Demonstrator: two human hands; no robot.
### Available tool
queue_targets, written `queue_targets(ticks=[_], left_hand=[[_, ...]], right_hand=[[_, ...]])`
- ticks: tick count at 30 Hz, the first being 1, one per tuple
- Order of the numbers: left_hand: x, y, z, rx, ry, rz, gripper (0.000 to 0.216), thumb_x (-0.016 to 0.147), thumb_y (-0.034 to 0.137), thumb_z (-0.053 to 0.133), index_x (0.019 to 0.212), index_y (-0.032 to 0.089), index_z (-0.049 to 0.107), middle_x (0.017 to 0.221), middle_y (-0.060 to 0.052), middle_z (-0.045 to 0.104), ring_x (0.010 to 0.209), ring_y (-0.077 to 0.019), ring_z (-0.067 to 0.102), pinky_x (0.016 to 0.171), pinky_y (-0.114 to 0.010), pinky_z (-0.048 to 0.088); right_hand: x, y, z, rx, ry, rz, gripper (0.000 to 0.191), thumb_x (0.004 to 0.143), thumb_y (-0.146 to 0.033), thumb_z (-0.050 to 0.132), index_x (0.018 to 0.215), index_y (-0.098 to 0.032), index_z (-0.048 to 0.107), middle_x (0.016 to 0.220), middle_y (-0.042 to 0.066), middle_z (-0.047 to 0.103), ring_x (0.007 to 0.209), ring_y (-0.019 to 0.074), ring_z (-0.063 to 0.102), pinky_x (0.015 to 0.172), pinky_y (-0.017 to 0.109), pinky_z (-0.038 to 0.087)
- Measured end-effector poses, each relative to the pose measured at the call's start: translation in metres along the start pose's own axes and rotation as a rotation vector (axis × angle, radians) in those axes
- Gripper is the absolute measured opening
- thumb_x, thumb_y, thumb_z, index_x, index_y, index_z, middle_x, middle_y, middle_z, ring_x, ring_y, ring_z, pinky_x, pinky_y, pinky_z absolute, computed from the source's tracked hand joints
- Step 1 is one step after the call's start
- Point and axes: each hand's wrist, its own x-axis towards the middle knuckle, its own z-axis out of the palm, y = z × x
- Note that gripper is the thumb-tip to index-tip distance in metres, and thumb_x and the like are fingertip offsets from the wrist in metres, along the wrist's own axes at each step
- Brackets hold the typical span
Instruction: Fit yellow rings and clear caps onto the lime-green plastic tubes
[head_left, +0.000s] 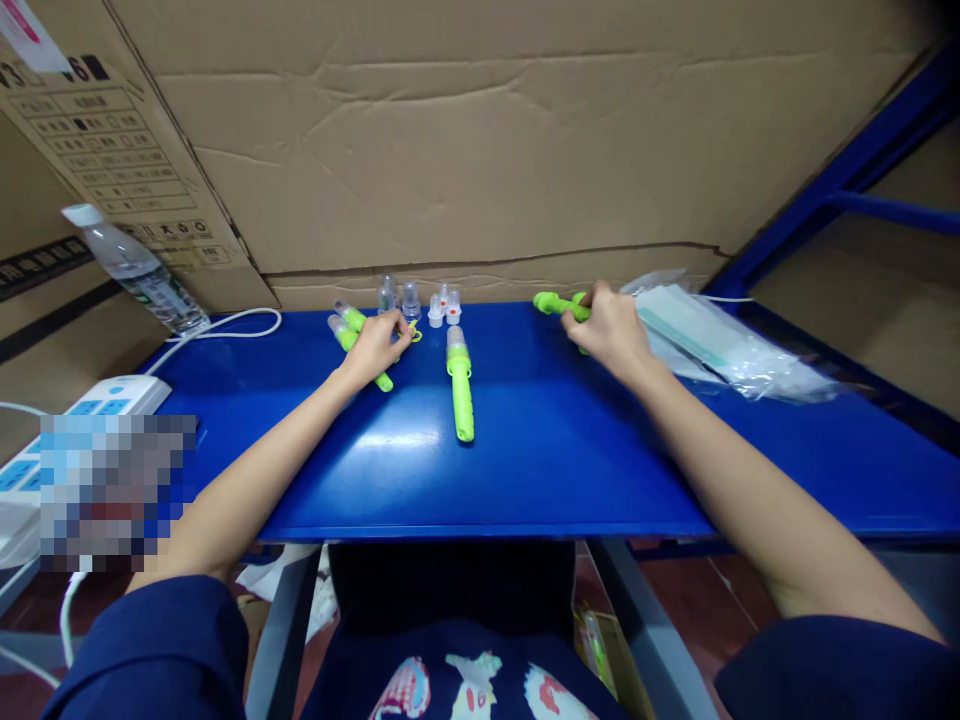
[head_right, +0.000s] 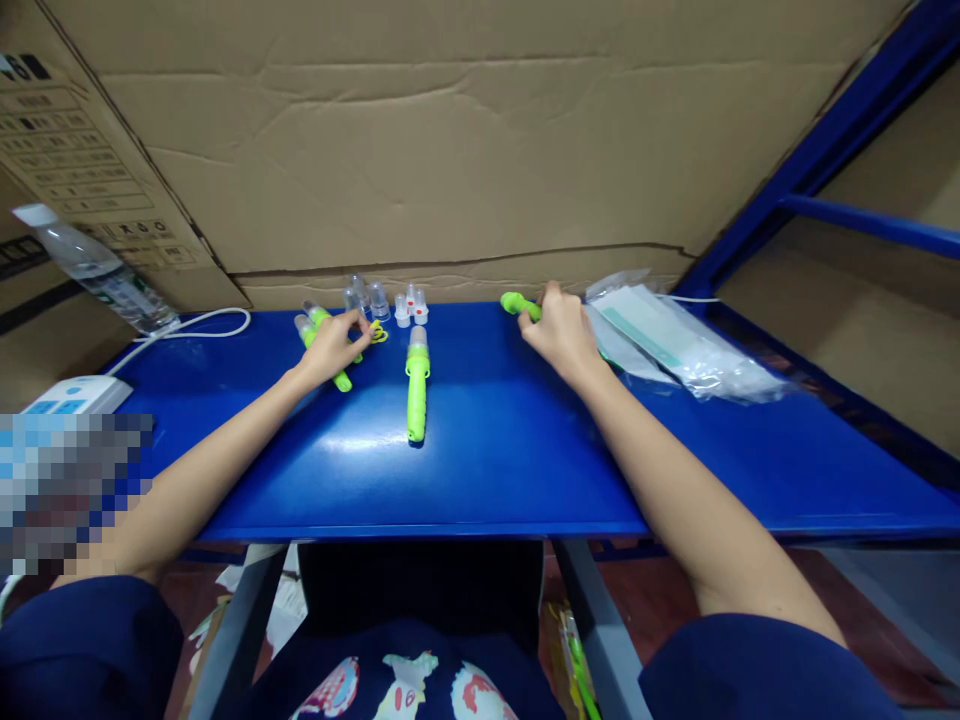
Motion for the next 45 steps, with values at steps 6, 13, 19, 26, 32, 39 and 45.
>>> queue_targets(ticks=[6,13,19,26,32,39,45], left_hand=[[-0.008,0.01,-0.003,0.21,-0.073,-0.074,0.018,0.098,0.028,0.051,0.093,0.018,0.065,0.102,-0.011,0.077,0.103,-0.0303,0.07,0.105,-0.05,0.041],[-0.013,0.024,0.001,0.208,-0.113,0.036,0.024,0.097,0.02,0.046,0.112,0.016,0.065,0.132,-0.015,0.069,0.128,-0.0302,0.061,0.112,-0.053,0.035],[-0.005,0.047,0.011,0.209,-0.403,0.386,0.062,0.085,0.0,0.04,0.142,0.02,0.054,0.166,-0.014,0.038,0.152,-0.0286,0.038,0.109,-0.05,0.041],[0.013,0.055,0.015,0.259,-0.477,0.494,0.044,0.093,0.008,0.046,0.13,0.023,0.065,0.141,-0.013,0.064,0.137,-0.0284,0.054,0.106,-0.045,0.037],[0.01,0.053,0.003,0.328,-0.49,0.461,0.034,0.095,0.029,0.063,0.128,0.02,0.064,0.123,-0.014,0.07,0.122,-0.0323,0.062,0.104,-0.045,0.036],[-0.009,0.043,0.003,0.245,-0.406,0.334,0.045,0.103,0.036,0.046,0.143,0.015,0.049,0.131,-0.017,0.068,0.113,-0.0292,0.068,0.096,-0.039,0.047],[-0.013,0.041,-0.007,0.036,-0.41,0.277,0.047,0.106,0.043,0.032,0.132,0.014,0.058,0.112,-0.015,0.074,0.097,-0.0272,0.071,0.086,-0.037,0.051]], right_hand=[[-0.008,-0.008,0.003,-0.257,-0.093,0.024,0.042,0.092,-0.031,0.053,0.124,-0.003,0.059,0.103,0.027,0.07,0.095,0.0364,0.067,0.077,0.041,0.044],[-0.007,0.003,0.015,-0.385,-0.169,-0.03,0.035,0.091,-0.035,0.052,0.107,-0.007,0.068,0.098,0.024,0.07,0.095,0.0345,0.064,0.078,0.041,0.042],[-0.009,-0.004,0.011,-0.131,-0.057,-0.105,0.032,0.092,-0.044,0.057,0.092,-0.014,0.069,0.093,0.022,0.069,0.093,0.0367,0.066,0.08,0.046,0.047],[-0.04,-0.048,0.012,0.275,-0.469,-0.294,0.068,0.097,-0.074,0.036,0.065,-0.021,0.062,0.069,0.012,0.069,0.072,0.0272,0.068,0.069,0.036,0.047],[-0.042,-0.049,0.003,0.372,-0.784,-0.356,0.069,0.087,-0.086,0.039,0.068,-0.021,0.053,0.067,0.008,0.068,0.06,0.0198,0.063,0.058,0.031,0.043],[-0.023,-0.031,-0.004,0.411,-0.696,-0.485,0.061,0.086,-0.077,0.048,0.083,-0.018,0.063,0.072,0.006,0.064,0.062,0.017,0.054,0.058,0.03,0.039],[-0.025,-0.032,-0.006,0.387,-0.255,-0.702,0.037,0.092,-0.052,0.056,0.106,-0.02,0.068,0.106,0.014,0.07,0.098,0.0301,0.063,0.085,0.04,0.047]])
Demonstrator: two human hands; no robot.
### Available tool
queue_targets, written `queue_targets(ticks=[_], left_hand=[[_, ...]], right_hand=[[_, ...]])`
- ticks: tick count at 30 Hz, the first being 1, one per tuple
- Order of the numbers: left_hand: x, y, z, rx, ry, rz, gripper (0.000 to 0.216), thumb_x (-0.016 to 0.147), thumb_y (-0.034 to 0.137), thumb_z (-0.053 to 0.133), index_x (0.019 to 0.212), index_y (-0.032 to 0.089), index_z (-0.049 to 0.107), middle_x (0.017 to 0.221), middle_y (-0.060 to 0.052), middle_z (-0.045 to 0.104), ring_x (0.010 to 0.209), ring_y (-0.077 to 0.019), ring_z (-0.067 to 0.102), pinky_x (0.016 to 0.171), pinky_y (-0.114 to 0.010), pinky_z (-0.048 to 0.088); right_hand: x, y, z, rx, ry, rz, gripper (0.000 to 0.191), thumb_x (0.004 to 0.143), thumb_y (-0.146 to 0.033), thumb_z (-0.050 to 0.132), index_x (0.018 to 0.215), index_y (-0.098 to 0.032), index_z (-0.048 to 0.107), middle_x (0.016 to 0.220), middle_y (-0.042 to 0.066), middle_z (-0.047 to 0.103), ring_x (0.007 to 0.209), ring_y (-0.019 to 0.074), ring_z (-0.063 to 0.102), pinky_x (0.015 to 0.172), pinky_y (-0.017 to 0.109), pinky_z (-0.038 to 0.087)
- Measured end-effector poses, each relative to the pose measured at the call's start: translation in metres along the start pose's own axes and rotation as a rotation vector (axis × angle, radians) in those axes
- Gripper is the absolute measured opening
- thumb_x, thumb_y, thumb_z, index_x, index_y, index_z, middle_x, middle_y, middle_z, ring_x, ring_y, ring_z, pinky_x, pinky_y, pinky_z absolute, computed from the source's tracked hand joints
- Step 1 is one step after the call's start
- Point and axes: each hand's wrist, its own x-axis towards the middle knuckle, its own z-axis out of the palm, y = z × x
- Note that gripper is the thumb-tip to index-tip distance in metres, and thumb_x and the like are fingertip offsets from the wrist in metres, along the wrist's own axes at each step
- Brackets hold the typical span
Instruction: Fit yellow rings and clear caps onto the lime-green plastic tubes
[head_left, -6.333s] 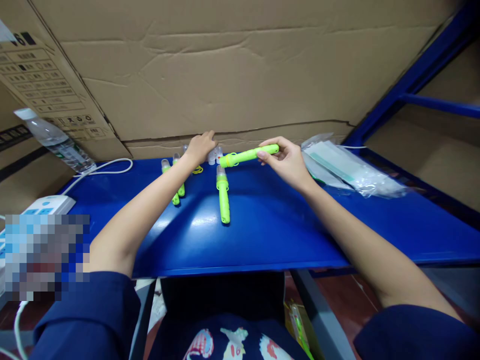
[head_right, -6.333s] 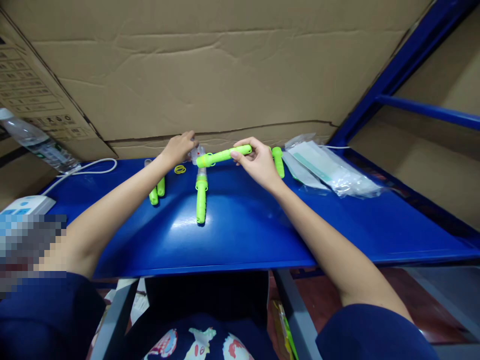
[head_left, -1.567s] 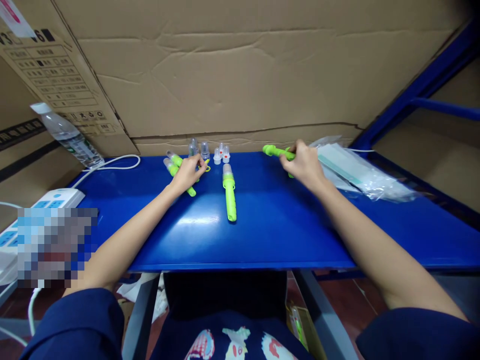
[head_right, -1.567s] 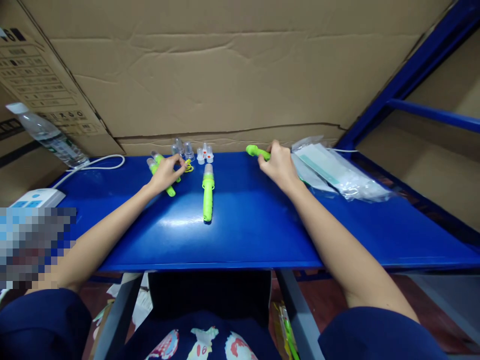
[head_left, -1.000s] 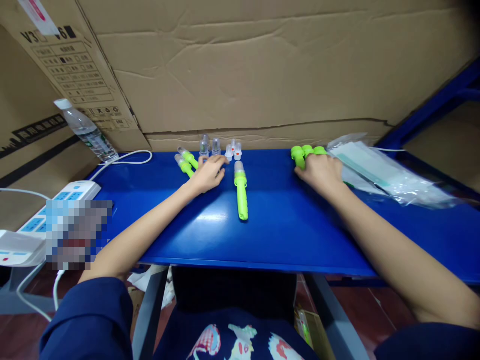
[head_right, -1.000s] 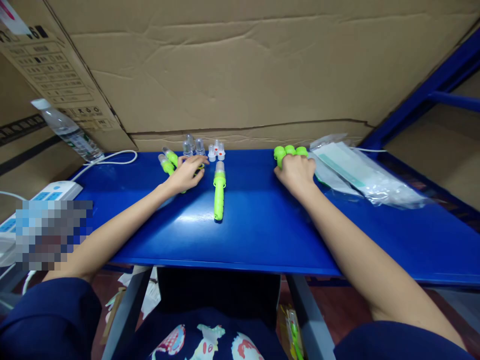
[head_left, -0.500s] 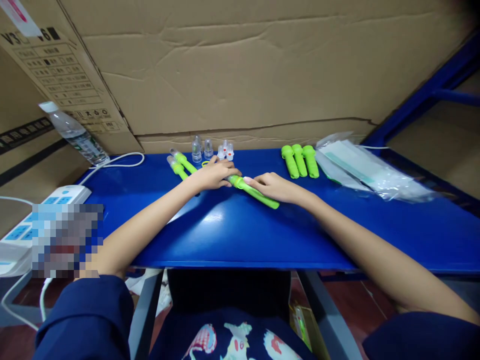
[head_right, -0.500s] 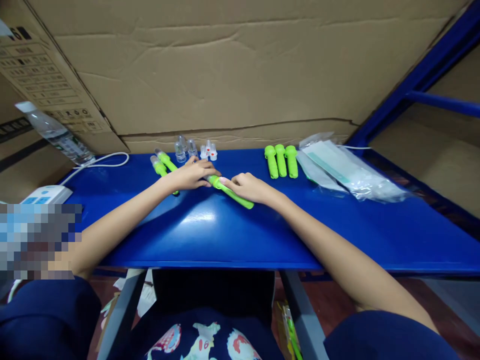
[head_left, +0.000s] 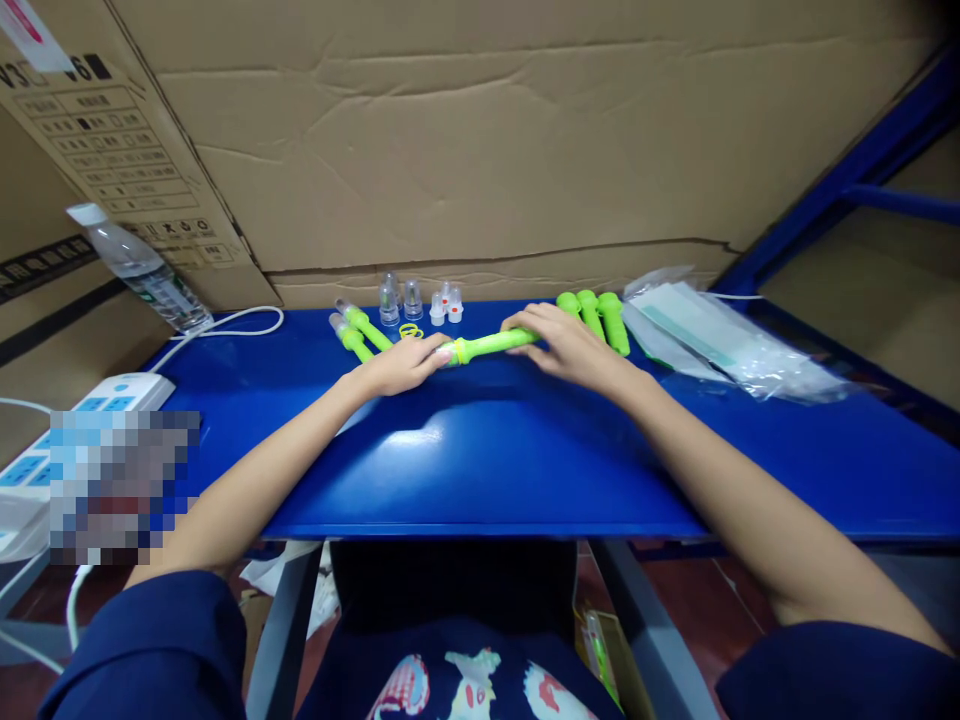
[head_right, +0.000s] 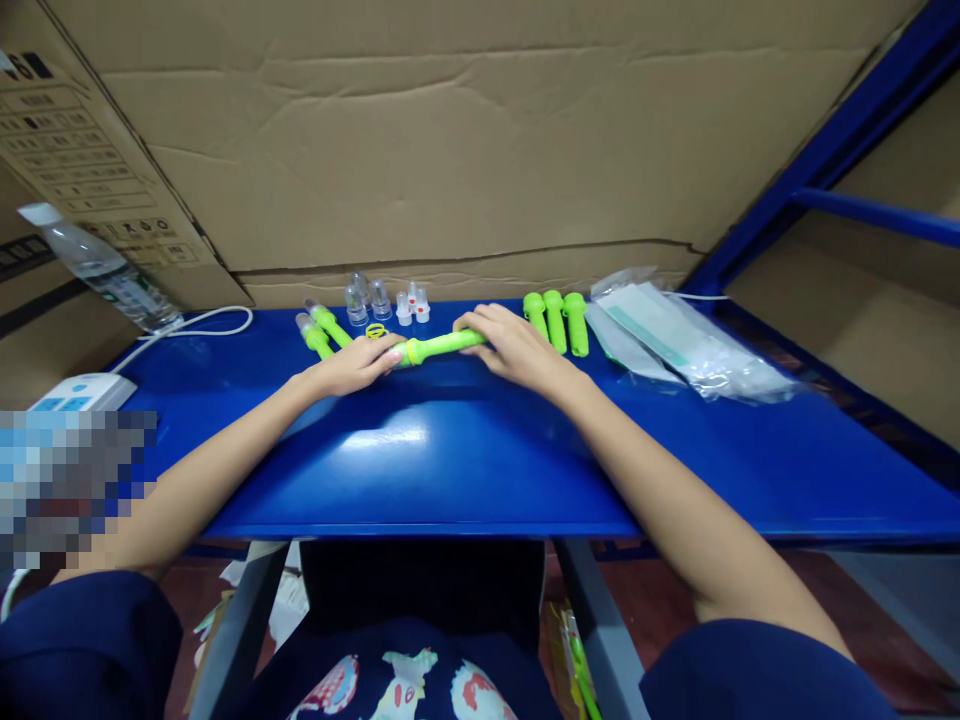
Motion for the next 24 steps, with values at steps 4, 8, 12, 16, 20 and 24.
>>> queue_targets(ticks=[4,8,12,16,20,24], left_hand=[[-0.003,-0.008,-0.002,0.002,0.102,0.011,0.049,0.105,0.046,0.032,0.127,0.015,0.062,0.11,-0.014,0.074,0.093,-0.0263,0.071,0.084,-0.036,0.052],[-0.004,-0.011,0.0,0.027,0.096,0.003,0.052,0.105,0.047,0.031,0.13,0.013,0.061,0.112,-0.016,0.074,0.096,-0.0282,0.071,0.086,-0.039,0.052],[-0.003,-0.009,0.001,0.017,0.088,0.008,0.054,0.105,0.048,0.03,0.13,0.011,0.061,0.112,-0.017,0.074,0.095,-0.0296,0.071,0.085,-0.04,0.052],[-0.003,-0.01,0.0,-0.015,0.101,0.014,0.048,0.104,0.046,0.032,0.126,0.014,0.061,0.109,-0.015,0.074,0.093,-0.0274,0.071,0.085,-0.038,0.052],[-0.004,-0.013,0.002,-0.087,0.148,-0.038,0.044,0.105,0.045,0.033,0.127,0.015,0.057,0.091,-0.009,0.072,0.086,-0.0248,0.071,0.083,-0.035,0.052],[0.002,-0.016,0.006,-0.143,0.204,-0.154,0.042,0.101,0.045,0.047,0.13,0.014,0.049,0.078,-0.006,0.067,0.074,-0.0253,0.068,0.075,-0.036,0.052]], right_hand=[[-0.001,0.001,0.0,0.114,0.057,0.183,0.048,0.088,-0.065,0.06,0.11,-0.023,0.064,0.092,0.011,0.072,0.084,0.0286,0.065,0.081,0.041,0.051],[0.002,0.008,0.006,0.426,0.097,0.281,0.057,0.08,-0.078,0.063,0.099,-0.025,0.059,0.087,0.007,0.069,0.078,0.0231,0.066,0.073,0.037,0.055],[0.005,0.01,0.012,0.619,0.172,0.279,0.065,0.067,-0.074,0.079,0.107,-0.027,0.059,0.103,0.009,0.07,0.084,0.0232,0.068,0.07,0.038,0.06],[0.005,0.012,0.008,0.594,0.166,0.309,0.056,0.072,-0.074,0.076,0.091,-0.023,0.065,0.077,0.007,0.069,0.065,0.0209,0.065,0.065,0.04,0.06],[0.004,0.022,-0.003,0.5,0.446,0.294,0.055,0.074,-0.072,0.074,0.1,-0.025,0.064,0.097,0.008,0.071,0.082,0.0234,0.071,0.076,0.039,0.062],[0.004,0.038,-0.007,0.495,0.563,0.314,0.053,0.076,-0.073,0.071,0.099,-0.026,0.061,0.098,0.009,0.07,0.081,0.023,0.071,0.074,0.038,0.062]])
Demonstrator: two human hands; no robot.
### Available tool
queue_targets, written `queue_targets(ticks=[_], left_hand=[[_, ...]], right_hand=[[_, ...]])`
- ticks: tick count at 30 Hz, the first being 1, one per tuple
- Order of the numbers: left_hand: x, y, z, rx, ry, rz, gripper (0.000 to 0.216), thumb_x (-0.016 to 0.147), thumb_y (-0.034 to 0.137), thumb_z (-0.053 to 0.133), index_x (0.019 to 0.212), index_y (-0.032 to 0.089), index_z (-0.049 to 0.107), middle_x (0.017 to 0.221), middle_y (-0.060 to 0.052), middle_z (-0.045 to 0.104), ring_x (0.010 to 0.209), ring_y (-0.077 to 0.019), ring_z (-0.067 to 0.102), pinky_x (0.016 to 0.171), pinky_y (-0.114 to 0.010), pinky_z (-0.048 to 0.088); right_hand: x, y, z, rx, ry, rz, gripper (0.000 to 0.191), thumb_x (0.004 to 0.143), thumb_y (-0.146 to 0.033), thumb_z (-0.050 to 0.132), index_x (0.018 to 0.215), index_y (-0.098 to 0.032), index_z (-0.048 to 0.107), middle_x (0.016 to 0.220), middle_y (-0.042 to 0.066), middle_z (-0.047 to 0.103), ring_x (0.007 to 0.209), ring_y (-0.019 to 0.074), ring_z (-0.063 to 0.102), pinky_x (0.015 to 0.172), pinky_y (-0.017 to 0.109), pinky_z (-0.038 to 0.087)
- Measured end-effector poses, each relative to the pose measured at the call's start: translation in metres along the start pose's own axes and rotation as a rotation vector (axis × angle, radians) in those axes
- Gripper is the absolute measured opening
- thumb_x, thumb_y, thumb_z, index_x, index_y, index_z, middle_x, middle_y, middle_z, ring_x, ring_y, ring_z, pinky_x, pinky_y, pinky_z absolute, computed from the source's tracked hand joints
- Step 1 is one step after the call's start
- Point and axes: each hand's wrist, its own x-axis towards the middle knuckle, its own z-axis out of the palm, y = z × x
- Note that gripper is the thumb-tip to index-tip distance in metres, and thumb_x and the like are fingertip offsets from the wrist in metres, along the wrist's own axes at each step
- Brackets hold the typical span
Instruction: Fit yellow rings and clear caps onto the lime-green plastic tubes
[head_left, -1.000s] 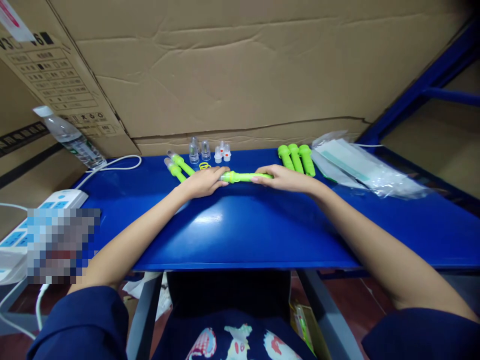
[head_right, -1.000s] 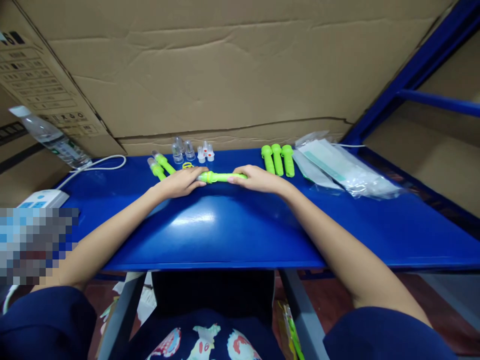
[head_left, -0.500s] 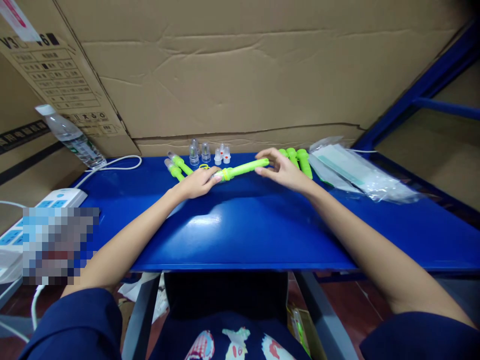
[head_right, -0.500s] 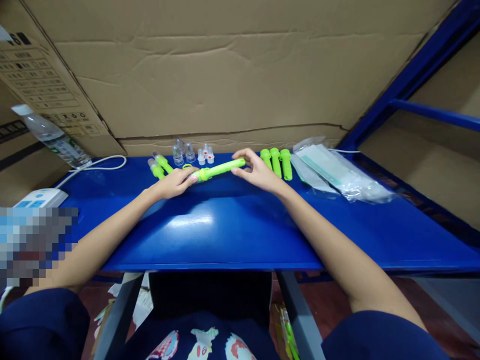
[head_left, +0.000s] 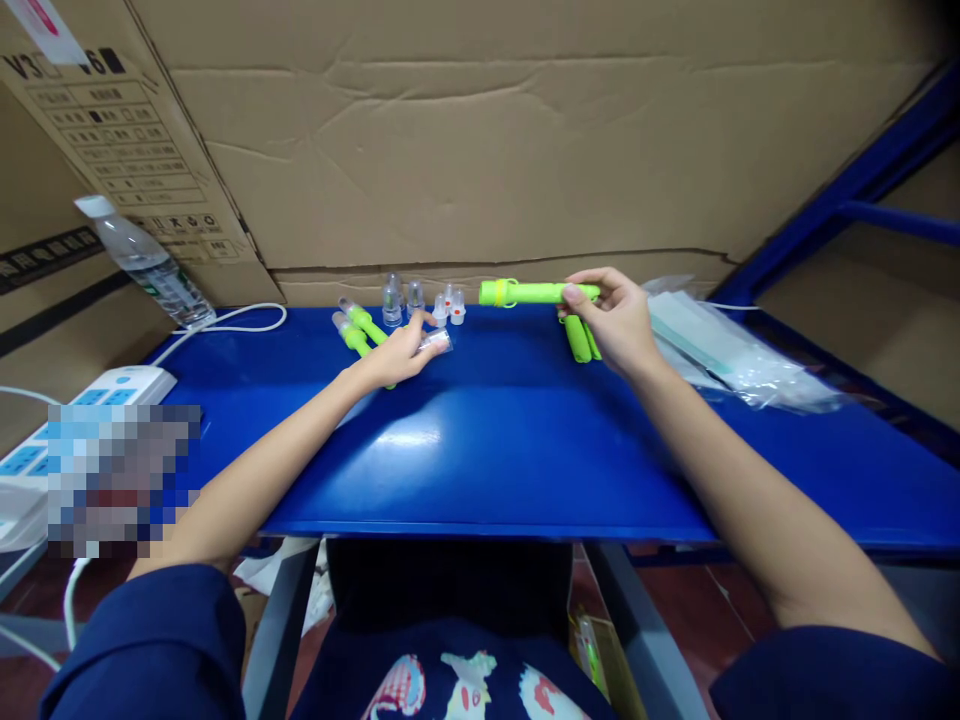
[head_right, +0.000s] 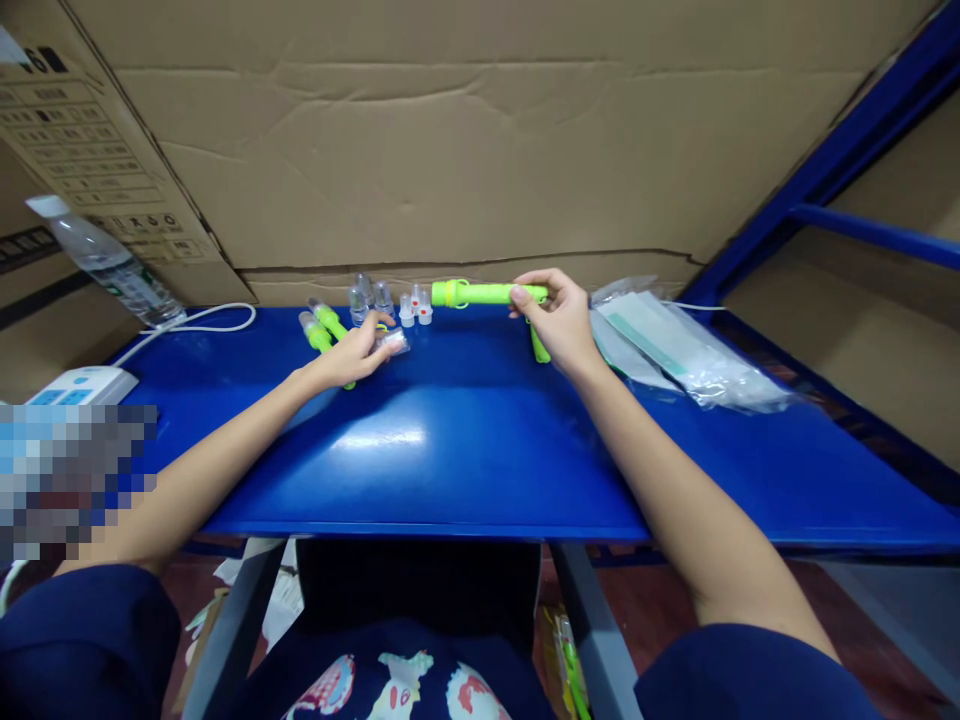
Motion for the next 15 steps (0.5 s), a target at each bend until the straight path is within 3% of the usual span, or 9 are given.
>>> queue_targets(ticks=[3,8,12,15], left_hand=[[0.014,-0.001,0.001,0.061,0.046,-0.018,0.033,0.098,0.043,0.056,0.117,0.016,0.055,0.086,-0.008,0.068,0.079,-0.026,0.068,0.079,-0.038,0.053],[0.051,0.001,-0.001,0.251,0.042,0.033,0.031,0.082,0.03,0.077,0.106,0.016,0.065,0.12,-0.016,0.063,0.107,-0.0309,0.067,0.1,-0.043,0.051],[0.077,0.006,0.002,0.331,0.007,-0.078,0.058,0.071,0.023,0.085,0.121,0.013,0.057,0.116,-0.017,0.066,0.109,-0.0339,0.067,0.094,-0.043,0.054],[0.088,0.008,0.002,0.339,-0.013,-0.112,0.062,0.068,0.022,0.088,0.12,0.012,0.055,0.114,-0.018,0.067,0.107,-0.0361,0.067,0.09,-0.044,0.055]], right_hand=[[0.003,0.007,-0.002,0.013,0.035,0.018,0.055,0.073,-0.073,0.074,0.097,-0.026,0.061,0.096,0.009,0.07,0.079,0.0232,0.071,0.075,0.04,0.062],[0.001,0.005,0.0,0.012,0.036,0.083,0.054,0.071,-0.071,0.077,0.096,-0.026,0.061,0.093,0.008,0.071,0.08,0.0253,0.07,0.079,0.044,0.06],[-0.001,0.003,0.004,0.049,0.026,0.065,0.051,0.07,-0.064,0.08,0.096,-0.025,0.062,0.096,0.008,0.071,0.078,0.0236,0.07,0.08,0.043,0.06],[-0.001,0.004,0.005,0.03,0.01,0.046,0.047,0.074,-0.062,0.078,0.098,-0.024,0.063,0.096,0.008,0.071,0.078,0.0236,0.07,0.078,0.043,0.06]])
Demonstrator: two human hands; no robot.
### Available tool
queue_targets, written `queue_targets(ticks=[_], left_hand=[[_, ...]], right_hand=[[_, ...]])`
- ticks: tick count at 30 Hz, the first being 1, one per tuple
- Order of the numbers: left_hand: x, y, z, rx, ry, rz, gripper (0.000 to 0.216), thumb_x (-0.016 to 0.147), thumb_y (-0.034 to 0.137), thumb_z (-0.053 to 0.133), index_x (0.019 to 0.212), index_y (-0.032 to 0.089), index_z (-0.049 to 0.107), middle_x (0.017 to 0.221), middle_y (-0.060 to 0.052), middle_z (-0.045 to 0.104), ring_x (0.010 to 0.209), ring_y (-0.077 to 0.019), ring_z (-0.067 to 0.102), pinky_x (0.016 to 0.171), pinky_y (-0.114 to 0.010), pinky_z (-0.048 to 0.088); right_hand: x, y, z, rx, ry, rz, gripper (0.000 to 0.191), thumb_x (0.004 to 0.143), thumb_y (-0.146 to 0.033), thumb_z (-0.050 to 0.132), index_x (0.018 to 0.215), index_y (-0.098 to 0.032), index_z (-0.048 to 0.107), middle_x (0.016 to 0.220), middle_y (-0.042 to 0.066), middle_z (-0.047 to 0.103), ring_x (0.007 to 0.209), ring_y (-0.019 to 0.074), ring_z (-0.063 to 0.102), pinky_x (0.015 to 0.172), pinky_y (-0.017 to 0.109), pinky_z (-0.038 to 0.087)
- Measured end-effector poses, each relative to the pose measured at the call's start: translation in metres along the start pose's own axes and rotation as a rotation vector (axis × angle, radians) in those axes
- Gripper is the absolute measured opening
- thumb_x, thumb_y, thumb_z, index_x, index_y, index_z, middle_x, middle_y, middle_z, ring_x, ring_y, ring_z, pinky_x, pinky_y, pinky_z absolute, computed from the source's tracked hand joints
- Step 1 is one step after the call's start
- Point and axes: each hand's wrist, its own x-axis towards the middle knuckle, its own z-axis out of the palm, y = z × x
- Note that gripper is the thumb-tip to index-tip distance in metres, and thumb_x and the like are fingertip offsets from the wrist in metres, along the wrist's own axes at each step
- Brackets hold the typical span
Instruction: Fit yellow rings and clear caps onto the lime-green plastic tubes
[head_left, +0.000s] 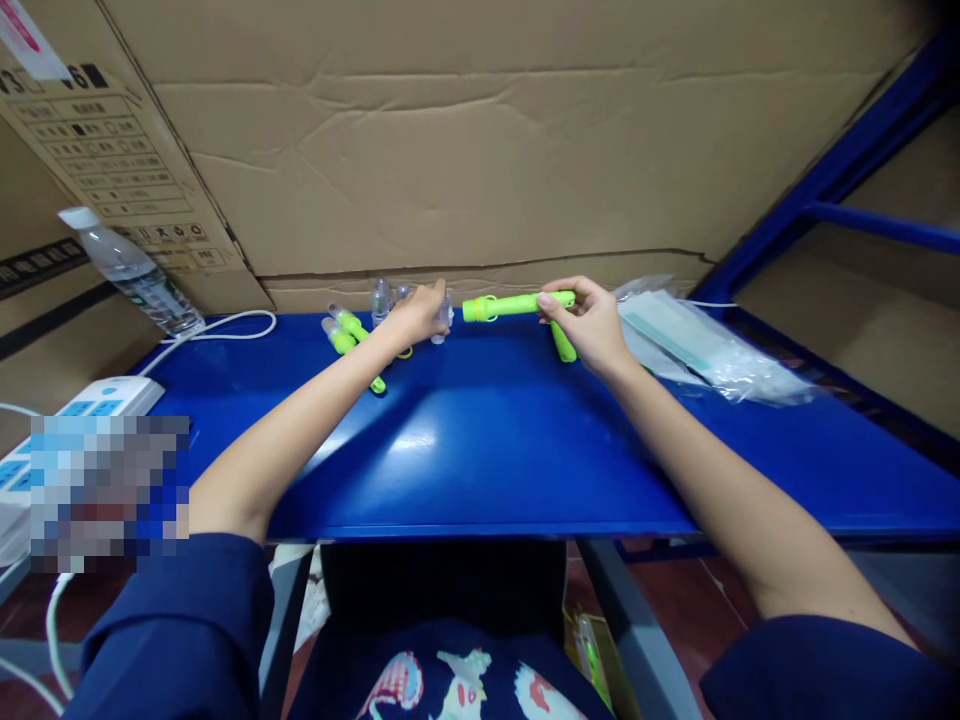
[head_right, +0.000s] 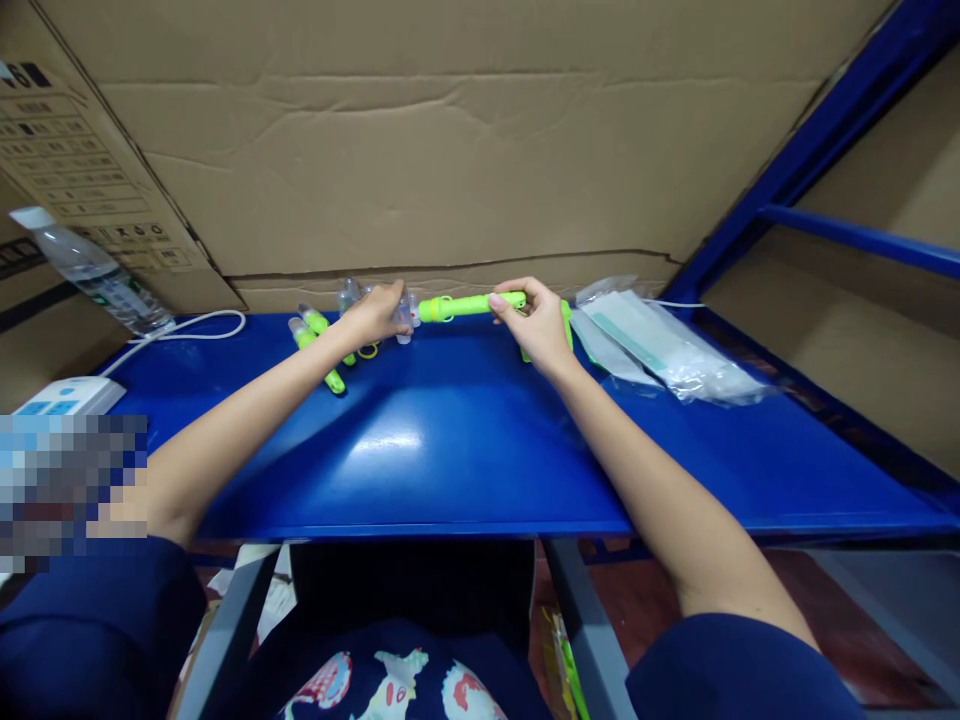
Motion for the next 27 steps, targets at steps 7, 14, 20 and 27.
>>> queue_targets(ticks=[7,14,20,27], left_hand=[[-0.009,-0.013,-0.01,-0.135,0.368,0.184,0.047,0.079,0.026,0.083,0.118,0.019,0.056,0.132,-0.015,0.055,0.115,-0.0302,0.065,0.098,-0.043,0.054],[-0.047,-0.035,-0.026,-0.013,0.421,-0.069,0.058,0.089,0.039,0.074,0.137,0.018,0.048,0.138,-0.018,0.059,0.126,-0.034,0.062,0.105,-0.045,0.051],[-0.061,-0.04,-0.035,0.283,0.1,-0.23,0.063,0.084,0.028,0.076,0.139,0.011,0.048,0.133,-0.02,0.065,0.129,-0.0389,0.06,0.107,-0.046,0.048],[-0.063,-0.044,-0.035,0.302,0.014,-0.305,0.061,0.086,0.022,0.069,0.143,0.016,0.049,0.15,-0.019,0.051,0.121,-0.0373,0.066,0.098,-0.044,0.055]], right_hand=[[0.002,0.01,0.002,0.008,0.044,-0.077,0.046,0.077,-0.063,0.077,0.098,-0.025,0.064,0.094,0.007,0.071,0.074,0.0213,0.07,0.073,0.039,0.06],[0.004,0.015,0.006,0.033,0.064,-0.109,0.042,0.078,-0.059,0.078,0.096,-0.024,0.065,0.093,0.006,0.072,0.069,0.0192,0.069,0.068,0.037,0.059],[0.003,0.016,0.007,0.021,0.038,-0.099,0.042,0.078,-0.058,0.079,0.097,-0.023,0.066,0.094,0.006,0.074,0.068,0.0188,0.069,0.068,0.036,0.059],[0.001,0.014,0.008,0.015,0.007,-0.103,0.039,0.081,-0.057,0.076,0.098,-0.023,0.066,0.095,0.007,0.073,0.071,0.019,0.069,0.071,0.037,0.06]])
